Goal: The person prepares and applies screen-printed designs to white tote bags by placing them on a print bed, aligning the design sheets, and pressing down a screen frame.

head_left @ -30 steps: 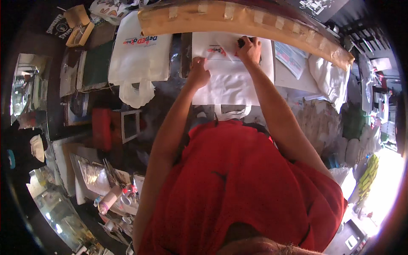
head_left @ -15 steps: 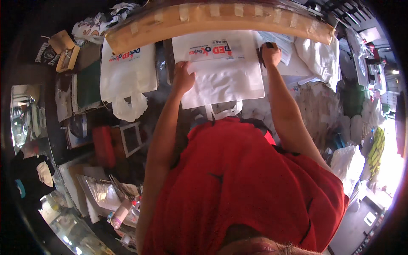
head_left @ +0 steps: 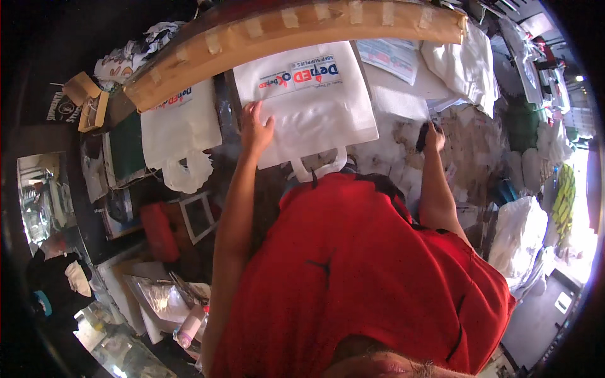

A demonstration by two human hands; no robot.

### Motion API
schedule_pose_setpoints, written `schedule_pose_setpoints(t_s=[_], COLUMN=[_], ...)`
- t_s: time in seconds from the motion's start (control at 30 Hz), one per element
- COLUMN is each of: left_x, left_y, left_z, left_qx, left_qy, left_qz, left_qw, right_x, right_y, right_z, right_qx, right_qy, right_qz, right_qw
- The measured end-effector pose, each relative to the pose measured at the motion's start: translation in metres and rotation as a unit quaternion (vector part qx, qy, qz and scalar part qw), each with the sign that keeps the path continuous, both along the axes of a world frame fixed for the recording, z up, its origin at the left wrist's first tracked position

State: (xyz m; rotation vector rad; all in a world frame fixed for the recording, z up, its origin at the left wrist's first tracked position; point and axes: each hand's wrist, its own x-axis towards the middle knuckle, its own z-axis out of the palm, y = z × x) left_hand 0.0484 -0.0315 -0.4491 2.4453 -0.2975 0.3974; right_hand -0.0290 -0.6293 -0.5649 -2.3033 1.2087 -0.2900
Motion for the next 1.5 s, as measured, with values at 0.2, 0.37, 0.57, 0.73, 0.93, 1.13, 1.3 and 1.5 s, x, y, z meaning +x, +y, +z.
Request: schedule_pose_setpoints(t_s=[0.2, 0.37, 0.57, 0.73, 0.93, 1.13, 1.3, 1.5], left_x=[-0.049, -0.103, -0.124, -0.126, -0.118, -0.185, -0.147, -0.099], left_y=[0.014, 0.022, 0.013, 0.017, 0.025, 0.083, 0.055, 0.156], left_z=[0.009, 0.012, 0.011, 0.016, 0.046, -0.038, 0.045, 0.086], left_qx=[0.062, 0.021, -0.006, -0.012, -0.436, -0.688, -0.315, -0.201], left_qy=[-0.037, 0.117, 0.141, 0.198, 0.197, 0.218, 0.24, 0.001], left_qz=[0.072, 0.246, 0.284, 0.293, 0.296, 0.171, 0.209, 0.284], left_qw=[0.995, 0.962, 0.948, 0.935, 0.827, 0.671, 0.894, 0.937], right_x=[-0.107, -0.059, 0.08, 0.129, 0.071, 0.017, 0.022, 0.059], right_y=[-0.051, 0.006, 0.102, 0.141, 0.182, 0.284, 0.324, 0.447], right_z=[-0.052, -0.025, 0.096, 0.126, 0.174, 0.175, 0.149, 0.197], right_qx=[0.164, 0.366, 0.178, -0.052, 0.1, 0.264, 0.361, 0.299], right_qy=[0.388, 0.286, 0.01, -0.004, -0.014, 0.087, 0.088, 0.02], right_qz=[0.204, 0.374, 0.437, 0.374, 0.528, 0.481, 0.44, 0.493], right_qw=[0.884, 0.803, 0.882, 0.926, 0.843, 0.832, 0.817, 0.817])
